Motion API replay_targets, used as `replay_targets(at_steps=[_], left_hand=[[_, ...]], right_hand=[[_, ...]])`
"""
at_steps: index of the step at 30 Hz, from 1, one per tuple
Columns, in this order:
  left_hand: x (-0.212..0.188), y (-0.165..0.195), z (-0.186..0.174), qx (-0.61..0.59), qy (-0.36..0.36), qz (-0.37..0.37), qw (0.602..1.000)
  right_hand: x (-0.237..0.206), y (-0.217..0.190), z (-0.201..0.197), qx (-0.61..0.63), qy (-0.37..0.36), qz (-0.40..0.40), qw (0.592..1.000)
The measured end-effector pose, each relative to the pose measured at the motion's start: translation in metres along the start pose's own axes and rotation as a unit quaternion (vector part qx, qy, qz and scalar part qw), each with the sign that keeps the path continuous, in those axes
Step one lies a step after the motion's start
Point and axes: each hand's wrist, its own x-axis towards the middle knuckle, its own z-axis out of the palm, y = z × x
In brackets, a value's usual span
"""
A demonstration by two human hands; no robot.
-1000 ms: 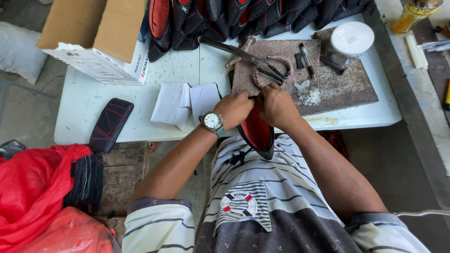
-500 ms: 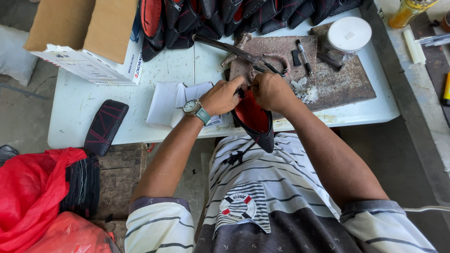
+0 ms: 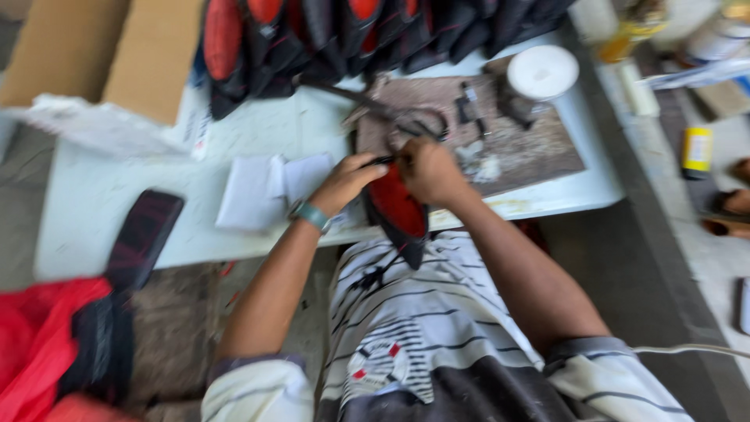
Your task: The person hand-sews the upper of a black shoe with red lining using a needle and thread. They repeatedly pull the thread through the shoe, tighten stitches, and inspect the seam. The person also applies a substance from a small jar to the stitching area and continues sewing.
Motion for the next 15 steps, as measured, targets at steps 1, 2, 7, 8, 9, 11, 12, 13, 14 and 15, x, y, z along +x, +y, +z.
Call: replay_targets(at_steps=[1,2,7,8,9,11,12,13,14,15], left_hand=[[-0.001,0.001,0.002,-0.047,-0.022,0.002,0.999],[-0.002,0.000,0.002,-0.095,-0.041,0.000,0.995],[0.014,0.016,0.007,-0.078,0.033,-0.047,0.995],[0.018,0.020,0.006,-0.041,0.050,-0.065,0.996],[0.023,0.023,0.005,0.029,0.068,-0.047,0.996],[0.031,0.027,0.001,0.168,0.104,-0.014,0.980],[0.035,0.028,-0.002,0.207,0.121,-0.006,0.971],[0.040,0.027,-0.008,0.245,0.140,0.000,0.959],[0.044,0.026,-0.011,0.282,0.158,0.003,0.946],[0.049,0.024,-0.015,0.298,0.147,-0.015,0.943]], right_hand=[[-0.001,0.001,-0.002,0.025,0.009,-0.008,1.000],[-0.003,0.002,-0.003,0.052,0.014,-0.019,0.998],[-0.006,0.008,-0.014,0.073,-0.008,-0.031,0.997],[-0.005,0.009,-0.016,0.074,-0.014,-0.029,0.997],[-0.003,0.013,-0.022,0.070,-0.006,-0.053,0.996],[0.000,0.023,-0.038,0.063,0.010,-0.100,0.993],[0.002,0.035,-0.056,0.048,0.066,-0.039,0.996],[0.003,0.052,-0.080,0.034,0.118,0.022,0.992],[0.008,0.073,-0.108,0.003,0.098,0.273,0.957],[0.013,0.097,-0.141,0.011,0.225,0.048,0.973]])
